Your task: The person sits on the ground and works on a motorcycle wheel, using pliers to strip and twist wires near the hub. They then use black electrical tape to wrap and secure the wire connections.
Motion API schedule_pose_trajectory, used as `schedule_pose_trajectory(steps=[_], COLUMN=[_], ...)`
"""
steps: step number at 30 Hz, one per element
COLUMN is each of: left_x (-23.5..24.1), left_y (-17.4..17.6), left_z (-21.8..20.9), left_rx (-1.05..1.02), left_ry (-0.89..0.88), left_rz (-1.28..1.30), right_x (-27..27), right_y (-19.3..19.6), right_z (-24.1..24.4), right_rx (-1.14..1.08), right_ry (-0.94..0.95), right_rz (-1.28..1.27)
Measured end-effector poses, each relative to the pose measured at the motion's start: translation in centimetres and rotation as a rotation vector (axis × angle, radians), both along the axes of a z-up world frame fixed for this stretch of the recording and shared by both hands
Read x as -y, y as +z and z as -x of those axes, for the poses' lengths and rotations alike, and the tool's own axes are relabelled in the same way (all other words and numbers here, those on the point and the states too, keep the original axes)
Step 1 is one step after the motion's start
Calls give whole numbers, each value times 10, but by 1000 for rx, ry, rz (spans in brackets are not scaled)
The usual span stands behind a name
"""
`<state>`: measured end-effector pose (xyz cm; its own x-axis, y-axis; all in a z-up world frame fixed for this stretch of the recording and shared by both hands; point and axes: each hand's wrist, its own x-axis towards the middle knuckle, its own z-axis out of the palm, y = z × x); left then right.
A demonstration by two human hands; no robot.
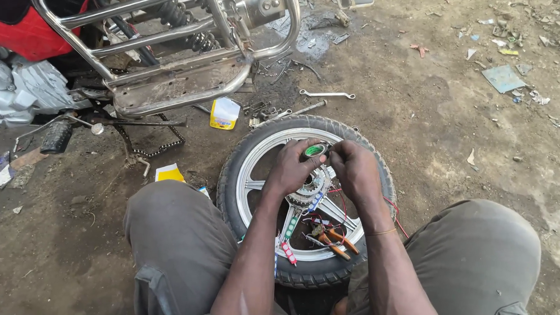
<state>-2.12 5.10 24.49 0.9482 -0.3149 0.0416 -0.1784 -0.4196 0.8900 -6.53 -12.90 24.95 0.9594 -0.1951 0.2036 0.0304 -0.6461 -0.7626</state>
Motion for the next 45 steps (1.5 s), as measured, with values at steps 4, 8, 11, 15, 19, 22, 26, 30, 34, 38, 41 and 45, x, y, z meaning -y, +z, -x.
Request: schedule_pose_trajectory(steps=[4,8,11,15,19,22,26,30,34,38,41,45], left_x=[-2,-4,-6,-3,-5,-12,-12,-14,-1,10,13,11], left_y=[3,-2,-1,-20,-12,-2,3,12,-6,5,1,-14], left_z=[0,-3,-4,-15,-10,-4,-3,6,0,5,1,-6], left_rx=[5,11,-17,-75,-118,-77,-57,56,236,-53,-240,-418], left_ry=[-5,-55,-74,-86,-75,-111,-94,-89,30,301,400,457], left_rz=[-9,17,79,192,277,166,19,38,-130,190,404,814], right_x=[-8,-6,-2,-7,-6,-2,8,6,-7,-27,-29,-25], right_y=[6,-14,-41,-49,-12,-11,-42,-54,-41,-29,-38,-54], right_z=[0,-10,-19,-20,-6,-6,-22,-28,-22,-14,-21,-24], right_rx=[-61,-158,-156,-117,-173,-227,-199,-193,-173,-124,-137,-166], right_ry=[10,-35,-3,79,117,146,149,59,30,97,108,96], right_rz=[29,-59,-410,-974,-900,-790,-611,-698,-807,-1136,-1248,-1340])
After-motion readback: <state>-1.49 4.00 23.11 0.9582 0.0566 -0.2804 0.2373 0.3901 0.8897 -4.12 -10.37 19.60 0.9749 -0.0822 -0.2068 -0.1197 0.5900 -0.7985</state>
